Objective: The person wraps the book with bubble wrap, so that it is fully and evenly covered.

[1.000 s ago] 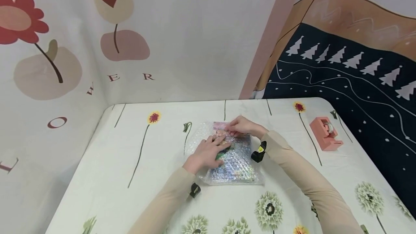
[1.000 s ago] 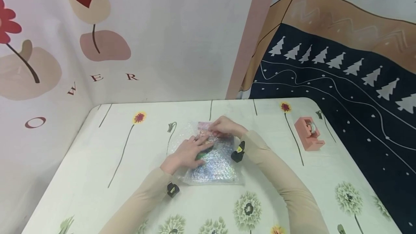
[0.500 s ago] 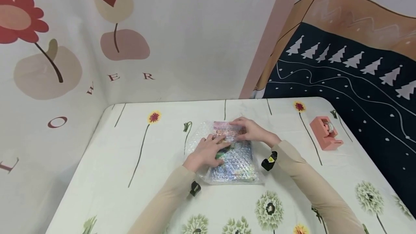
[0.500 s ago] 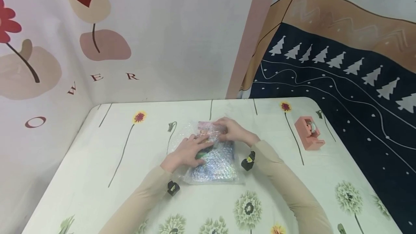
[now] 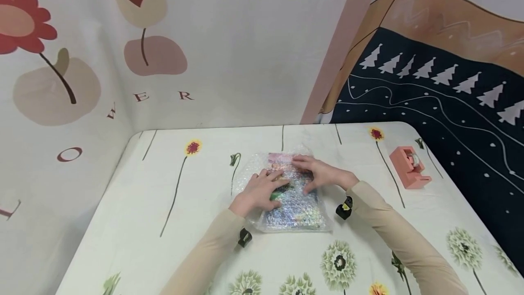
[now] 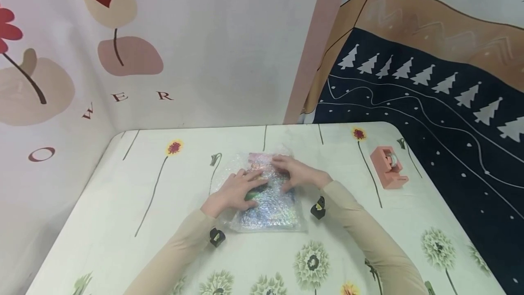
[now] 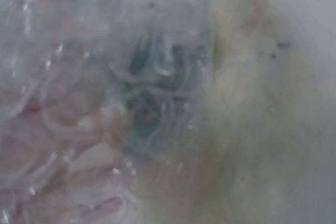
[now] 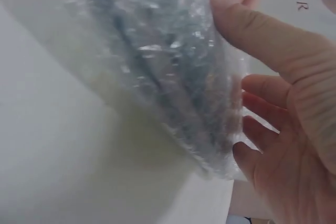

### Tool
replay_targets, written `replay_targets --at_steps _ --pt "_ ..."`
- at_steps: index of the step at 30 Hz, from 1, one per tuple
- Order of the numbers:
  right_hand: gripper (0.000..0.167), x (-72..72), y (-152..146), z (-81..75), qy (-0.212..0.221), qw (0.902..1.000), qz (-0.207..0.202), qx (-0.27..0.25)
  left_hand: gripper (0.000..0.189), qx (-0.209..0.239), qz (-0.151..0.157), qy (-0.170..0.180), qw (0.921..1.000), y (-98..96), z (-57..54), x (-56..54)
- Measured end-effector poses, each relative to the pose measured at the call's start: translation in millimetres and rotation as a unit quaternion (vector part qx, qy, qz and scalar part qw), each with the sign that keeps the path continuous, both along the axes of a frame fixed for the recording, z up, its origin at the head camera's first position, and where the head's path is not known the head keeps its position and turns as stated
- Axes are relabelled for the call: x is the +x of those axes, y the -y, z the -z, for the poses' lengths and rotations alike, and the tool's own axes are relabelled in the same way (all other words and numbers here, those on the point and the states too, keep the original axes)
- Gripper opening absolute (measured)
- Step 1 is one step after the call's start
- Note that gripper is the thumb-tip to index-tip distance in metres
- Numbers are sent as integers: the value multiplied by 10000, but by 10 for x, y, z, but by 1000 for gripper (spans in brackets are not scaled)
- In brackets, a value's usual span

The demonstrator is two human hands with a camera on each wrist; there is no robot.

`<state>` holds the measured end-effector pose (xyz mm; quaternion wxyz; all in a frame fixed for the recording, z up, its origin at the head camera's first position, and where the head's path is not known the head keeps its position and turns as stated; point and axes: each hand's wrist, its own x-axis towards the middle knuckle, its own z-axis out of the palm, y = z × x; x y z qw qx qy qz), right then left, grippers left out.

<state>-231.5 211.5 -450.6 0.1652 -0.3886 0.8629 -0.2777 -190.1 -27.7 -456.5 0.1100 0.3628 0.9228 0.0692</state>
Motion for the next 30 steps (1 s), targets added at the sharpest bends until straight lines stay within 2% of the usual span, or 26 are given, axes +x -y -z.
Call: replay_targets --at_steps 6,8,12,15,18,22,26,28,30 --pt "93 42 11 34 -294 9994 49 144 67 23 -2 -40 10000 4 13 -4" --pt "93 48 10 40 -331 9993 54 150 67 189 -12 35 9998 16 16 -5" --pt "93 46 -2 57 -377 9992 30 129 63 1019 -103 305 9943 99 -4 10" --pt "94 45 -14 74 -359 9993 45 131 53 1800 -379 408 9821 220 -57 43" --pt "93 48 -7 78 -302 9994 76 137 41 2224 -975 168 9699 402 -122 112" --pt "93 70 5 49 -221 9995 119 171 26 2031 -2132 -180 9555 682 -193 255" --pt "93 87 10 19 -156 9997 142 155 22 1625 -3184 44 9339 918 -196 401" --pt "93 87 10 19 -185 9996 134 164 24 1544 -3519 233 9229 1010 -183 465" --pt "93 84 7 25 -226 9995 135 179 26 1546 -3687 389 9158 1083 -173 520"
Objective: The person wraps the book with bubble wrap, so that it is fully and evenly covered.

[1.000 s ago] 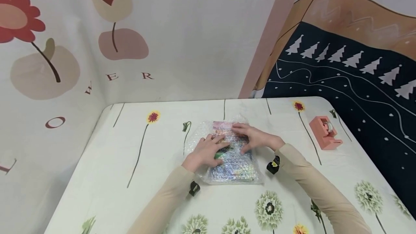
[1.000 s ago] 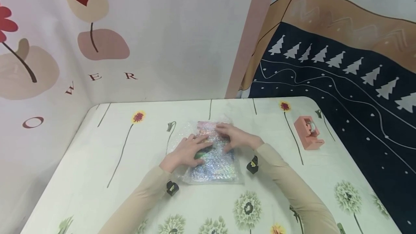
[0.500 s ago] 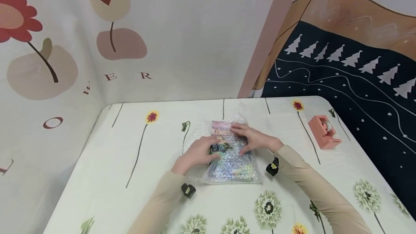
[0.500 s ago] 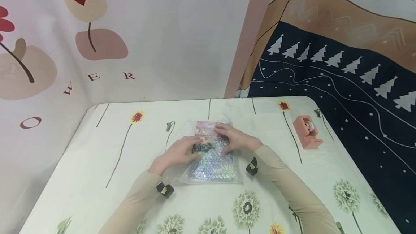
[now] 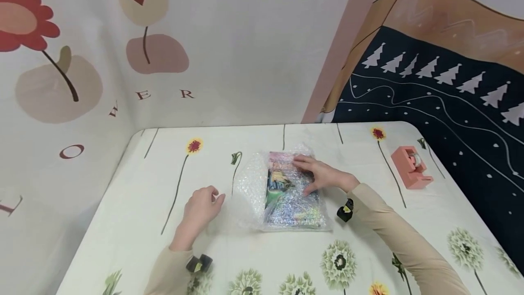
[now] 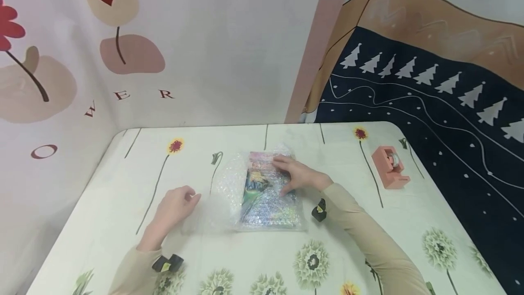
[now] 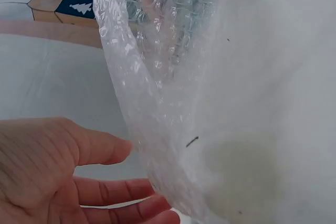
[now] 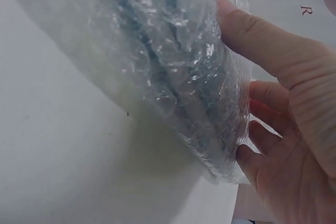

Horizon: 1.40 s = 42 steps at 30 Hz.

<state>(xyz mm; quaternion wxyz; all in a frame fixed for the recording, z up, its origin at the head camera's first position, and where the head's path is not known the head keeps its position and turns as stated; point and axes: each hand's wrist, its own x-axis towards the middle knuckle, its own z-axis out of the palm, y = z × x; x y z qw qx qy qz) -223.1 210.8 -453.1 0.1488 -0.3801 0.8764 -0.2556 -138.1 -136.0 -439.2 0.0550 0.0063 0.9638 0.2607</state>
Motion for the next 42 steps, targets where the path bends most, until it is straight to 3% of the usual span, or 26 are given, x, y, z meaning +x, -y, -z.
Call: replay_targets --at_steps 7,11,16,19,22,25,28,38,42 --pt "93 4 -19 5 22 10000 71 24 27 680 -148 376 9969 96 76 49" --pt "93 3 -22 20 9 9999 78 63 27 1151 -290 582 9912 114 126 13" --pt "93 0 -21 45 -14 9999 88 127 28 1697 -546 748 9811 162 107 6" --pt "93 4 -20 39 20 9998 116 134 29 2319 -727 987 9650 181 65 31" --pt "93 6 -16 33 5 9998 125 121 30 3073 -966 1168 9395 169 10 83" --pt "93 6 -10 29 -15 9999 124 113 27 3721 -1181 1098 9141 117 -51 153" --pt "94 6 -7 25 0 9998 140 119 23 4149 -1268 880 8967 30 -107 216" --pt "93 1 6 21 95 9997 181 149 17 4921 -1263 319 8607 -365 -254 323" --pt "93 -12 8 35 120 9996 200 176 15 5038 -991 127 8580 -535 -308 369"
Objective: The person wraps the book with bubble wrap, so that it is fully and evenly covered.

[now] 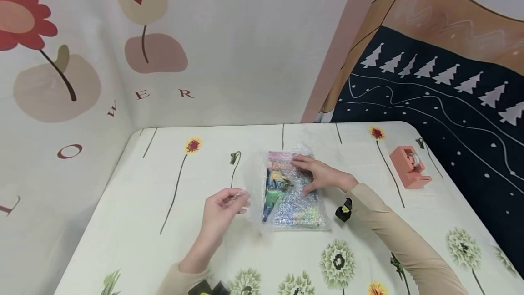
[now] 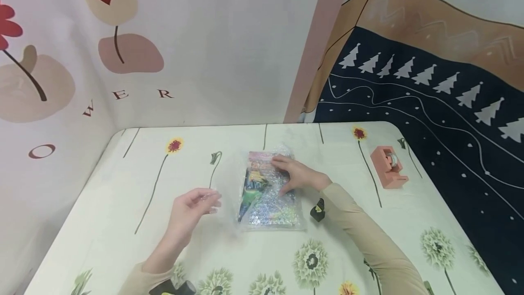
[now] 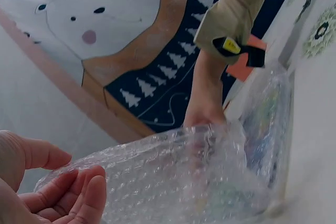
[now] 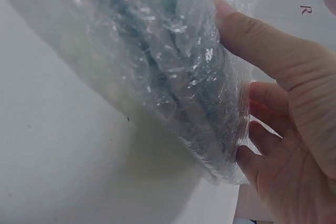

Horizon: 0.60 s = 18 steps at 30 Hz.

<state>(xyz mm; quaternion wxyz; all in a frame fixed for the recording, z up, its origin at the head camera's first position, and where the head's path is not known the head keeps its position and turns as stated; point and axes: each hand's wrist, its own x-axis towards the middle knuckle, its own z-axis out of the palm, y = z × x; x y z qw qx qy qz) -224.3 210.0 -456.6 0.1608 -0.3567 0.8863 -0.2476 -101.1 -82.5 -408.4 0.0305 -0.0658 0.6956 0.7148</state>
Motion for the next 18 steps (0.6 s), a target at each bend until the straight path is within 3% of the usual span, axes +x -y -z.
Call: replay_targets --at_steps 7,13,18 --pt "92 8 -7 -16 -84 10000 -20 15 12 -327 463 -876 9945 -291 7 58" --pt "92 12 -6 -29 -176 9998 -31 -67 10 -787 562 -1817 9786 -550 56 92" --pt "92 -4 0 -22 -267 9996 -73 -90 10 -992 617 -2332 9654 -788 123 105"
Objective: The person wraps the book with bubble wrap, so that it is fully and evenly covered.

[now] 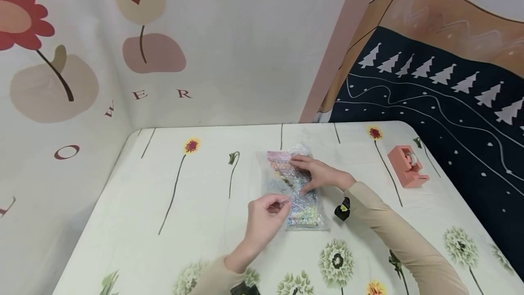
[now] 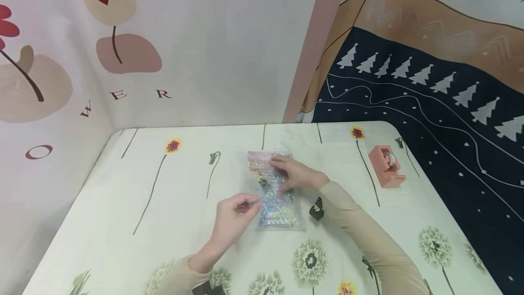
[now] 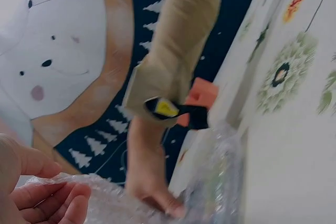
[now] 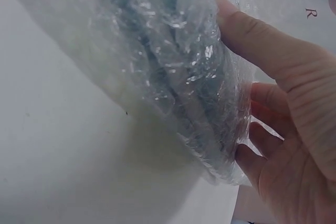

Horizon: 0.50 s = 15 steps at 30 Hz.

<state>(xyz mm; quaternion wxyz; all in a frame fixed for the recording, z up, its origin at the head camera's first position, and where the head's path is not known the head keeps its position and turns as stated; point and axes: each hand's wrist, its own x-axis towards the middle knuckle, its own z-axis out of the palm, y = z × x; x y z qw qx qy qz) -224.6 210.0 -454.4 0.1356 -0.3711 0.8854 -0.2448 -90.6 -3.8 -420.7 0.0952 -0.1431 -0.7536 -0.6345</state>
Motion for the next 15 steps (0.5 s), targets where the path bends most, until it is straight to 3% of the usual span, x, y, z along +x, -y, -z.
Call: replay_targets --at_steps 5,9,15 --pt "89 -25 13 13 -149 9998 -64 122 10 -441 6 -833 9955 -229 113 -4" --pt "84 -24 21 -1 -215 9995 -105 182 10 -1143 -258 -1501 9817 -382 202 -2" --pt "80 -11 33 -43 -303 9992 -184 207 9 -1828 -418 -1669 9680 -563 332 -14"
